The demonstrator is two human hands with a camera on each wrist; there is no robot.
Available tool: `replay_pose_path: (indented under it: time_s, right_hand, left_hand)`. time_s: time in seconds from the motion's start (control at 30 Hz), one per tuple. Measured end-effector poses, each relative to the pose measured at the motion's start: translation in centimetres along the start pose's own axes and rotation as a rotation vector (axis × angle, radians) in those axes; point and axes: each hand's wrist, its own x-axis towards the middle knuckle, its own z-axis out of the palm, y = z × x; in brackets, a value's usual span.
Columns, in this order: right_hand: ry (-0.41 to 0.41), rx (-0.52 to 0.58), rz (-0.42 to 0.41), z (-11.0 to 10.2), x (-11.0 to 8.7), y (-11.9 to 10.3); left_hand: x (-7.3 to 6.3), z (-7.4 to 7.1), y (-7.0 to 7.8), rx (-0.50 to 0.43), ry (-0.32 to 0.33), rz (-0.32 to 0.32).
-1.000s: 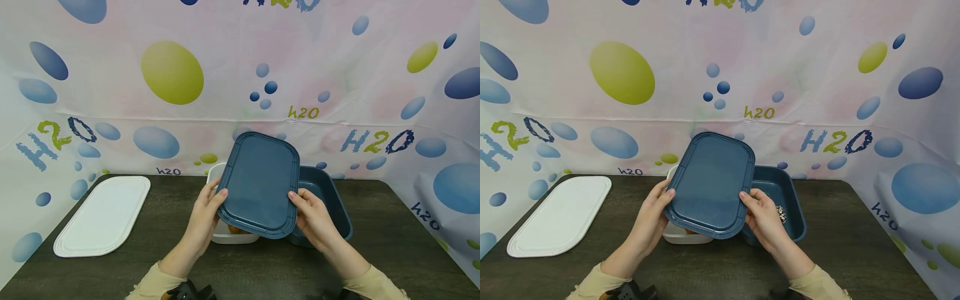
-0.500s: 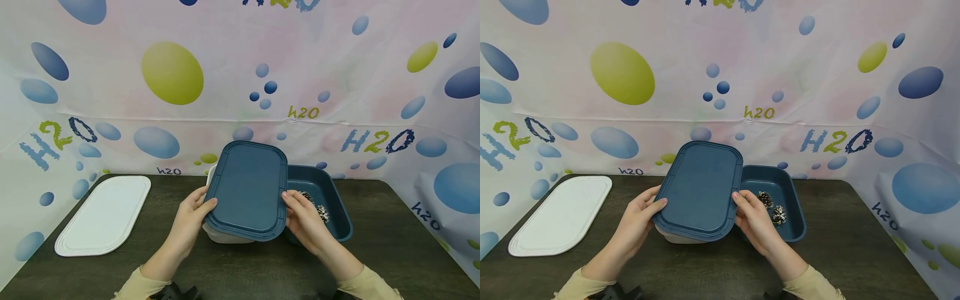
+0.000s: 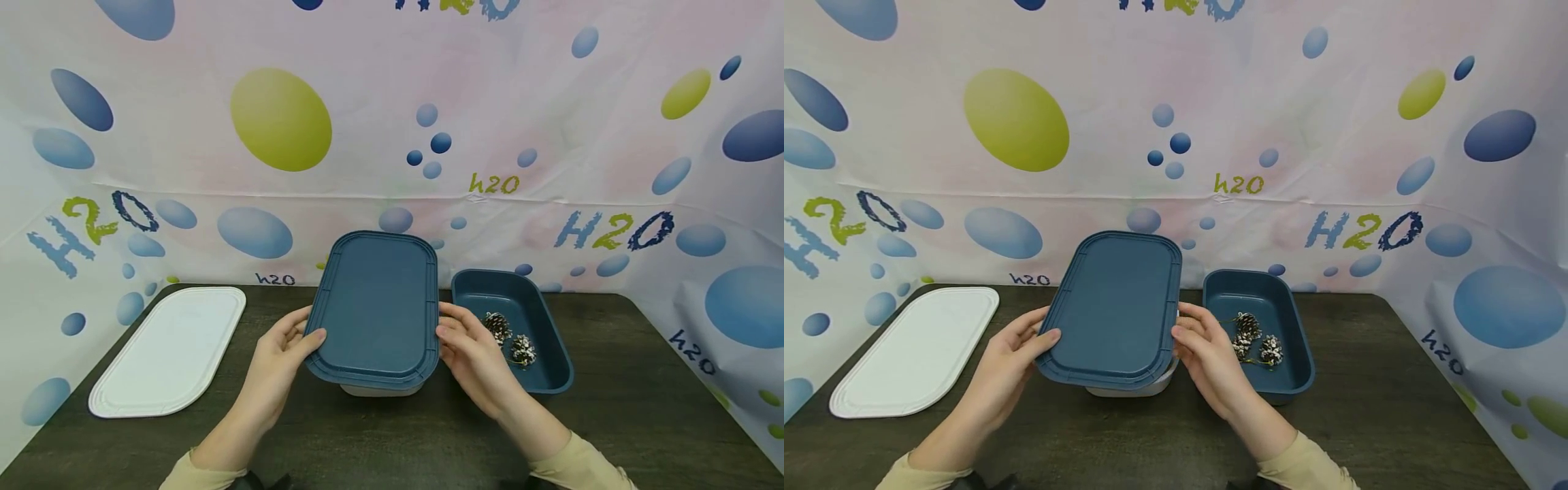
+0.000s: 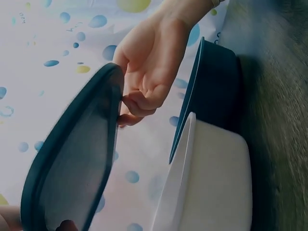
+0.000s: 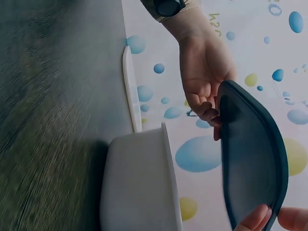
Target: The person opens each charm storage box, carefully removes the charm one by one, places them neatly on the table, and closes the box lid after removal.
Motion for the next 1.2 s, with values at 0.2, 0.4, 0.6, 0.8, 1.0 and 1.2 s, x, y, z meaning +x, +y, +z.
replay_pose_path:
  time_s: [0.2,0.4,0.6,0.8,1.0,1.2]
  right_hand:
    - [0.056,-0.020,-0.021,1.4,0.5,1.1]
    - [0.006,-0.040,0.001,3.0,0.9,2.3]
    - [-0.030,-0.042,0.042,4.6,1.2,3.2]
    - [-0.067,-0.036,0.059,5.9,1.6,4.1]
    - [-0.062,0.018,0.059,7.2,1.8,4.8]
    - [-0.078,0.037,0.063,8.4,2.0,5.8]
  left_hand:
    - [-0.6,-1.7,-0.3,0.050,0.010,-0.017]
    - [-1.2,-3.7,-0.6,0.093,0.042,-0.069]
    - [-1.8,-5.9,-1.4,0.088,0.062,-0.064]
    - [-2.4,-7.9,-2.3,0.023,0.094,-0.075]
    - [-2.9,-9.4,-2.9,0.006,0.139,-0.141]
    - [-3.4,-11.0,-3.9,-0.027,0.135,-0.157]
